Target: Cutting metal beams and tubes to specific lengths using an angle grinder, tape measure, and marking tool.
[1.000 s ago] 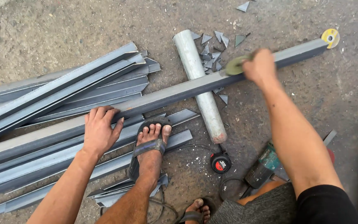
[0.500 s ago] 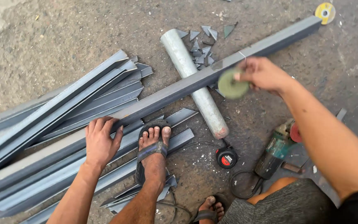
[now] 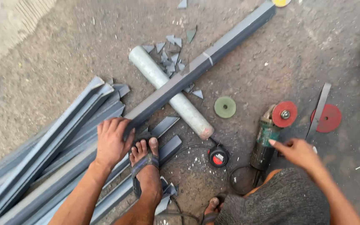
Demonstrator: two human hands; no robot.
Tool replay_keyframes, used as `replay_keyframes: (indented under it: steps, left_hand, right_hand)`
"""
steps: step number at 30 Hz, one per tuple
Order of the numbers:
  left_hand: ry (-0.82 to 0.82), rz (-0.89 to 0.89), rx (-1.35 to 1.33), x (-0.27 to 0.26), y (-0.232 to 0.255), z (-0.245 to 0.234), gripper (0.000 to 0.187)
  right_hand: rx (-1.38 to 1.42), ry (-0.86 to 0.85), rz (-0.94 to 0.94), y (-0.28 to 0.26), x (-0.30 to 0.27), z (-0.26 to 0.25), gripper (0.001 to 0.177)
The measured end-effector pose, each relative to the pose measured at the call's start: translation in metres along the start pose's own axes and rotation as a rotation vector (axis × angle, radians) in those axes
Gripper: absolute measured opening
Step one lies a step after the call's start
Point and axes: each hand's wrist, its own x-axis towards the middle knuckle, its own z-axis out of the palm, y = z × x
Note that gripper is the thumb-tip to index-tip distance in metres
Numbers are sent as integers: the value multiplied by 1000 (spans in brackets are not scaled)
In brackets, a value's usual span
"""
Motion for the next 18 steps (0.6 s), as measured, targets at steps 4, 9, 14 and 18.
replay_keyframes:
  steps: [4,9,14,18]
  left_hand:
    - [-41,93,51,33,19,19,39]
    - [-228,254,-285,68,107,31,44]
    - [-488,255,-624,81,210,11,67]
    - [-549,21,-857,100,266,-64,124]
  right_hand:
    - [516,149,7,14,54,69,92]
    - [664,282,-15,5,96,100,92]
    - [908,284,-460,-65,69,35,70]
    - [1016,302,-665,-167,-19,-75,33]
